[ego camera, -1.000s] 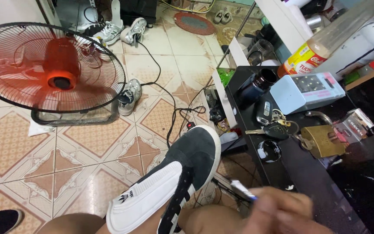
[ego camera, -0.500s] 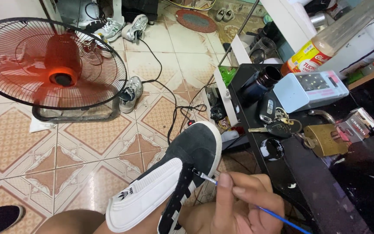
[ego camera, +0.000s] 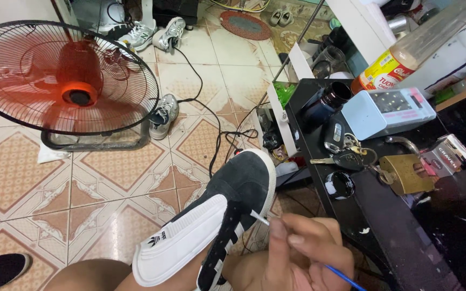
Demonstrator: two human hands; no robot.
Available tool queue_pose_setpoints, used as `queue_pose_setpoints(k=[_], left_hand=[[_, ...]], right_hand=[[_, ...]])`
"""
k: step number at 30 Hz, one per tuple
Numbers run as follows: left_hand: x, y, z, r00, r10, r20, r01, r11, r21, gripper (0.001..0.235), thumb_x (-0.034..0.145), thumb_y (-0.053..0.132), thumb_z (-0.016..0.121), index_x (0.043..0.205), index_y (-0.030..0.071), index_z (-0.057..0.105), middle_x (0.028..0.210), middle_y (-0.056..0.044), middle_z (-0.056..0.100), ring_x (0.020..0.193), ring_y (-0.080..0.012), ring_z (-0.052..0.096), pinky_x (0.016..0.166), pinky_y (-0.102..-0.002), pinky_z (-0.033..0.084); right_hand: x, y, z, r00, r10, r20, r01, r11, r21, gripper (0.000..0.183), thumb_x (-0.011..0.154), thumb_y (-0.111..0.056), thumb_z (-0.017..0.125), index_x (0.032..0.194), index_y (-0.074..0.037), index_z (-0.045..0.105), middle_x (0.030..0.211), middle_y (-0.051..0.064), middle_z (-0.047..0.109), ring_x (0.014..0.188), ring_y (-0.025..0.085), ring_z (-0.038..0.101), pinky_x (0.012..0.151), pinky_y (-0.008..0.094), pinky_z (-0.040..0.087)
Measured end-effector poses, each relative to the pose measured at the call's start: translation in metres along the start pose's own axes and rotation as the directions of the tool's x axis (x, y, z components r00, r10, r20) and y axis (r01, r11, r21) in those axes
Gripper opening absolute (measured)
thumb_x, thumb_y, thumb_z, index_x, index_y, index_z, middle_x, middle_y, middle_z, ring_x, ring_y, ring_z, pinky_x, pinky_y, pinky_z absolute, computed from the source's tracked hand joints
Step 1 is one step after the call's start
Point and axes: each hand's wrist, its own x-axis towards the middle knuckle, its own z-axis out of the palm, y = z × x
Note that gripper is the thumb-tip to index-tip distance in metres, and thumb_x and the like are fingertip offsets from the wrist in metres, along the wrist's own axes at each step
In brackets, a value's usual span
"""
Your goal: The person paints the white sole and toe cap of a black and white sneaker with black paint using a small brush. They hold the shoe in their left hand and apply paint to the edges and textured surfaces of the sole.
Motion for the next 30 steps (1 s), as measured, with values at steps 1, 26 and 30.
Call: queue_pose_setpoints(k=[1, 26, 30], left_hand=[[0.01, 0.009, 0.001, 1.0, 0.002, -0.003, -0.002, 1.0, 0.003, 0.036, 0.104, 0.023, 0.048, 0.134, 0.007, 0.061, 0.107, -0.004, 0.071, 0.095, -0.0181, 0.068, 0.083, -0.034, 0.056], [0.094, 0.248, 0.236, 0.979, 0.163, -0.124, -0.15, 0.983, 0.108, 0.037, 0.103, 0.024, 0.048, 0.134, 0.008, 0.062, 0.106, -0.003, 0.071, 0.094, -0.0176, 0.068, 0.082, -0.034, 0.056], [0.105, 0.283, 0.214, 0.955, 0.258, -0.147, -0.237, 0.96, 0.15, 0.038, 0.103, 0.024, 0.048, 0.134, 0.008, 0.062, 0.106, -0.003, 0.071, 0.094, -0.0175, 0.068, 0.082, -0.034, 0.056]], right_hand=[[-0.001, -0.001, 0.001, 0.999, 0.032, 0.015, -0.033, 0.999, 0.041, 0.033, 0.083, 0.016, 0.07, 0.094, -0.006, 0.048, 0.075, 0.017, 0.062, 0.067, 0.018, 0.055, 0.066, 0.027, 0.048], [-0.013, 0.031, -0.022, 1.0, 0.025, 0.011, -0.027, 0.939, 0.343, 0.03, 0.098, -0.01, 0.075, 0.104, -0.005, 0.046, 0.096, 0.025, 0.066, 0.066, 0.024, 0.071, 0.062, 0.032, 0.063], [-0.019, 0.031, -0.018, 0.911, -0.012, 0.412, -0.167, 0.903, 0.397, 0.027, 0.11, -0.025, 0.057, 0.11, 0.001, 0.049, 0.121, 0.034, 0.063, 0.099, 0.038, 0.075, 0.087, 0.045, 0.065]])
